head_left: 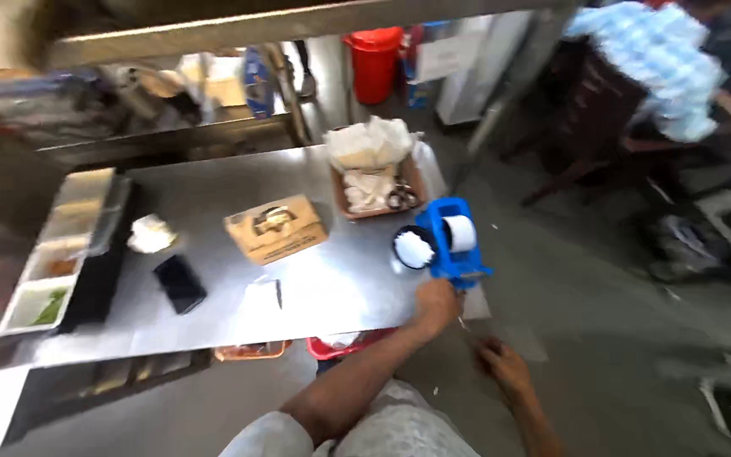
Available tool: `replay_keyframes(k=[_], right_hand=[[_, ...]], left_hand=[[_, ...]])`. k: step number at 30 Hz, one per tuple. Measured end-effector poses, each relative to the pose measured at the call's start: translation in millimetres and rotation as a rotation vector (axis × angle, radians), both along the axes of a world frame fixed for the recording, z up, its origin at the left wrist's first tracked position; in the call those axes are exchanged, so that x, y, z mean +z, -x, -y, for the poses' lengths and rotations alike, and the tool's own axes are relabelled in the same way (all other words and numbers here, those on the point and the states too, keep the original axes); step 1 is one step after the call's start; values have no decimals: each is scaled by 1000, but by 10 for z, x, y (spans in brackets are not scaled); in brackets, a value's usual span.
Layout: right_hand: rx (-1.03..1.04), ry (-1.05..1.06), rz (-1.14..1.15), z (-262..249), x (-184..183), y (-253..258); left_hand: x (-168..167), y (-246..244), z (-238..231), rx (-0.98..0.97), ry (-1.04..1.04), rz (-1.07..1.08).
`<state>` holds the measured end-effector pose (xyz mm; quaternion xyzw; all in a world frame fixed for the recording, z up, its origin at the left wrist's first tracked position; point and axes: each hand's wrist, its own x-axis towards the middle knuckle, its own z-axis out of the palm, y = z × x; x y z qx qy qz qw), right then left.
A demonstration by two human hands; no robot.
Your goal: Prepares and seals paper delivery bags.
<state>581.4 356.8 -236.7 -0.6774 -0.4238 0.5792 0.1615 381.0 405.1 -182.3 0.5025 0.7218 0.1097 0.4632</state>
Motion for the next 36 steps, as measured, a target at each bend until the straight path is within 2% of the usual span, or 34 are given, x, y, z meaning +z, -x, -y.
replay_keyframes(k=[2,5,7,9,11,14,15,17,20,21,23,27,29,32,34,36], right_hand=[[37,-60,24,215,-12,94],[118,-256,-142,426,117,546],[194,-441,-316,436,215,1207],[273,-550,-394,349,310,2075],[331,-589,-467,248,314,2963],[366,-618,-479,149,129,4021],[356,-600,-455,148,46,4251],[308,-553,-373,152,-138,4515],[364,-563,-104,226,-277,4452],[410,-579,-17,297,-268,4345],[505,-540,53,474,-194,4167],[691,-190,75,745,25,4260],[643,-55,44,740,-35,4404],[441,338,-138,620,-192,4574],[346,476,-255,573,-144,4570],[334,489,-281,577,-94,4541]], left_hand=[[-117,219,262,-22,-13,80],[-258,799,741,165,-325,225],[-258,1393,970,282,-642,193],[-133,2136,1100,350,-853,-4],[31,2917,1161,422,-903,-237],[14,3904,1055,515,-884,-472],[-48,4123,987,538,-840,-490],[-199,4400,838,574,-705,-382],[-295,4604,685,716,-552,80],[-301,4611,676,772,-521,169],[-263,4597,718,849,-513,155],[-257,4468,1237,1016,-531,66],[-318,4298,1671,1040,-335,26],[-477,3989,2155,988,30,16],[-464,3868,2273,974,105,13],[-432,3891,2265,979,103,56]])
